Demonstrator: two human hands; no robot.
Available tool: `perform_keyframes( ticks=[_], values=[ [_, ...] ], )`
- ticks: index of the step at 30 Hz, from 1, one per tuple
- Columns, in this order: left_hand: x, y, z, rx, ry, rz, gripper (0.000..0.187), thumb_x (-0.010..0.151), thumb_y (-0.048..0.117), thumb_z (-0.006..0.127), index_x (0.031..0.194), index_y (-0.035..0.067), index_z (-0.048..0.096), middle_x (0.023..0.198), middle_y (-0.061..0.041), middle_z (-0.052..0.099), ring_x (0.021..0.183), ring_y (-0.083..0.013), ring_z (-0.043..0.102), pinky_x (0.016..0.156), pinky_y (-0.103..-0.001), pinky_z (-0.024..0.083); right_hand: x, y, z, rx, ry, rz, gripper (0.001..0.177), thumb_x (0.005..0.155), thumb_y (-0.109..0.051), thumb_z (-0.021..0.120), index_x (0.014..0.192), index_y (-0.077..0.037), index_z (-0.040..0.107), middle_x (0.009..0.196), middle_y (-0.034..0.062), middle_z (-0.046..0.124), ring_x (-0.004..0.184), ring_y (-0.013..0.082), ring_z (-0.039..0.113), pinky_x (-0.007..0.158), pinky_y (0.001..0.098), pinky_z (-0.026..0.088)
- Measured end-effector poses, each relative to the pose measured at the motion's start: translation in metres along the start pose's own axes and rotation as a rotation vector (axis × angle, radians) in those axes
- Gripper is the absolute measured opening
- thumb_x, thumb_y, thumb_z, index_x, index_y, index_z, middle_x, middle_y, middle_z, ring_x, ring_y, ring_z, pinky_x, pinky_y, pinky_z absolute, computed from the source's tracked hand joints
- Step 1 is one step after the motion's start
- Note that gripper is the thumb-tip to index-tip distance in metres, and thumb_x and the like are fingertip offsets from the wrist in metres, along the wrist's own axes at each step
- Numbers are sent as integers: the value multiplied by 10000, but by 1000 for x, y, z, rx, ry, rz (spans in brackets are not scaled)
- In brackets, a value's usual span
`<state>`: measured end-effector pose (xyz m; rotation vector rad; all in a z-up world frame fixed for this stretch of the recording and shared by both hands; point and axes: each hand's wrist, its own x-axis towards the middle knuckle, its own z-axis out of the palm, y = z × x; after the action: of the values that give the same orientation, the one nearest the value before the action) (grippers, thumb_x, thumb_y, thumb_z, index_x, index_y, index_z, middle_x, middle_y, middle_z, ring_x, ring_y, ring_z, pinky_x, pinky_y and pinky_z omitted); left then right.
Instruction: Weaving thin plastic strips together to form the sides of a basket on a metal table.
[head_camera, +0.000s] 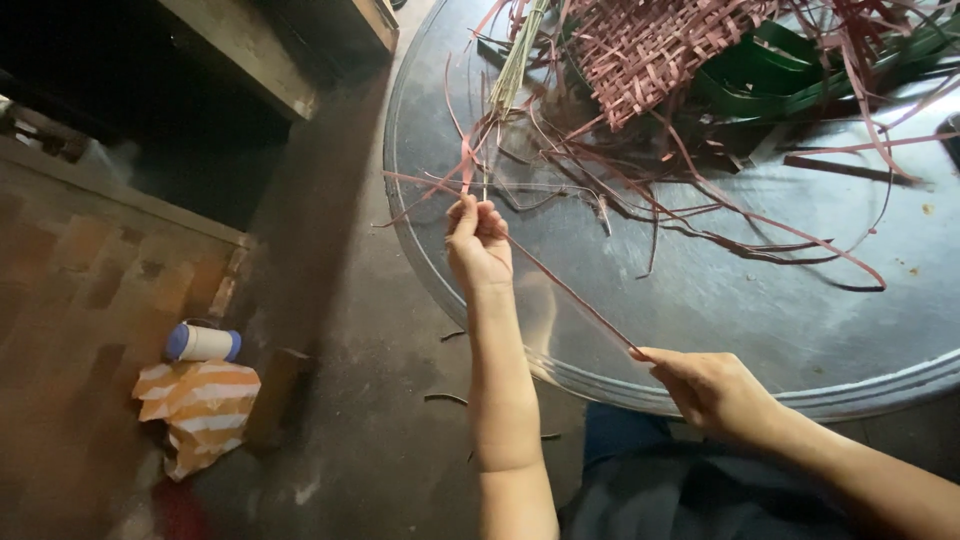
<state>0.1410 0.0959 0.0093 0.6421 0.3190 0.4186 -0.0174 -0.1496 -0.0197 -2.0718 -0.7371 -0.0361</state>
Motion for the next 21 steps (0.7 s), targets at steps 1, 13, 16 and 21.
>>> perform_keyframes(
  ticks=[1,13,16,21],
  values=[
    [0,4,2,18,27,12,48,760,107,607,724,108,576,597,-80,602,457,-102,557,393,-188,442,-1,-2,0,2,-5,-10,325,773,-163,502,1098,-171,508,773,8,678,513,237,610,476,271,457],
    [38,46,-30,-211,93,-136,141,741,112,617,747,96,477,517,47,301,393,-19,260,326,-117,270,-28,8,2,83,-194,-46,612,613,-1,550,1176,-213,436,561,-9,524,434,197,445,437,280,393],
    [57,86,-60,-304,-4,-135,210,780,99,572,682,170,400,474,105,162,357,14,175,302,-100,212,-53,20,-9,110,-256,52,658,561,15,552,1148,-278,499,527,-37,542,411,148,437,418,240,394],
    [32,87,-36,74,-66,190,122,804,107,570,730,187,516,495,85,189,415,-9,157,342,-121,145,-68,50,-18,-20,24,148,399,678,-153,583,1064,-254,582,1002,-78,669,779,31,685,672,151,482]
  ],
)
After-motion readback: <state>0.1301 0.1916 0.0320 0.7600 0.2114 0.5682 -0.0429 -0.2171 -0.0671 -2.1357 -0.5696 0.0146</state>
